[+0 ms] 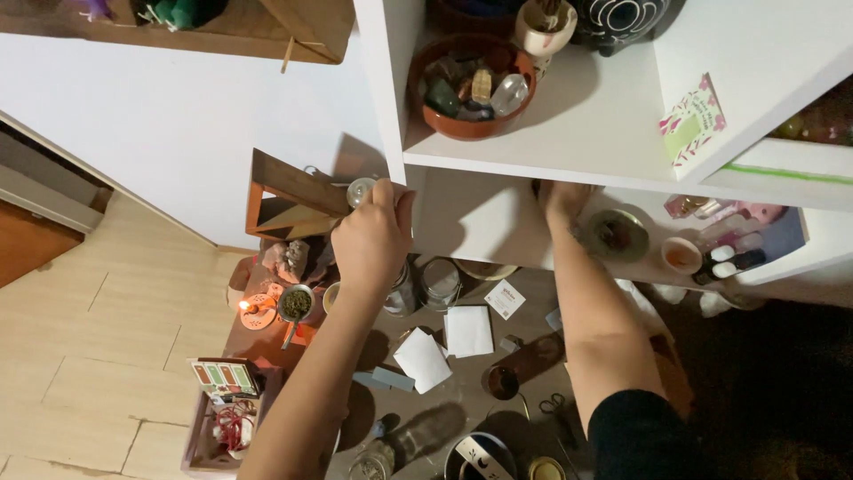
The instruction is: The person wipes a grey bowl with a brown cloth and places it on a cluttered table. They then fold the cloth and place it on a shelf. The person picks up a small white bowl containing an orange object and uses a spoon to stir its contents before placing the bowl on the shelf.
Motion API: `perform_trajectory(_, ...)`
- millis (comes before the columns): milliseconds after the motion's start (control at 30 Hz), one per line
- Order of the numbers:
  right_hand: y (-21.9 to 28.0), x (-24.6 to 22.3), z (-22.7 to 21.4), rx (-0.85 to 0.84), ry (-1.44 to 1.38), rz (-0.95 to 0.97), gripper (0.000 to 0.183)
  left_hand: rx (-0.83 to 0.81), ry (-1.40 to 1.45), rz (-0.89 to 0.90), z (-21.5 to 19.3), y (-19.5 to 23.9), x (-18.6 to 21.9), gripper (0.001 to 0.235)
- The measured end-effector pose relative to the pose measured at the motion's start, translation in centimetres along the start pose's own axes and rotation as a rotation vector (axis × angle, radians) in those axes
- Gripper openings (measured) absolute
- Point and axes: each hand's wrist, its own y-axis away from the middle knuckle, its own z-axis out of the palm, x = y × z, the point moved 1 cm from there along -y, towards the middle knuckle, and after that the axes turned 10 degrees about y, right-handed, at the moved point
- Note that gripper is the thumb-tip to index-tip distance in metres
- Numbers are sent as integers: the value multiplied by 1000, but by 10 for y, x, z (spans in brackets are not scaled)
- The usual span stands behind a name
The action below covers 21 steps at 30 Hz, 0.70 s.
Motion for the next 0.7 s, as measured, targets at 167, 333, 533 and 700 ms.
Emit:
perform_trajectory(167, 16, 11, 109, -73, -232, 75, 23, -9, 7, -8, 5, -1, -2, 34)
perform_trajectory(333, 81, -96, -8, -432, -28, -483, 45, -7, -52, 17, 3, -1, -1, 34)
perform_trajectory(533, 101, -24, -4, -244, -210, -719, 14, 26, -40, 15, 8, 0, -5, 34)
perform_trajectory(700, 95, 33, -29, -135, -369, -553, 25, 0, -14, -28, 11, -2, -4, 34)
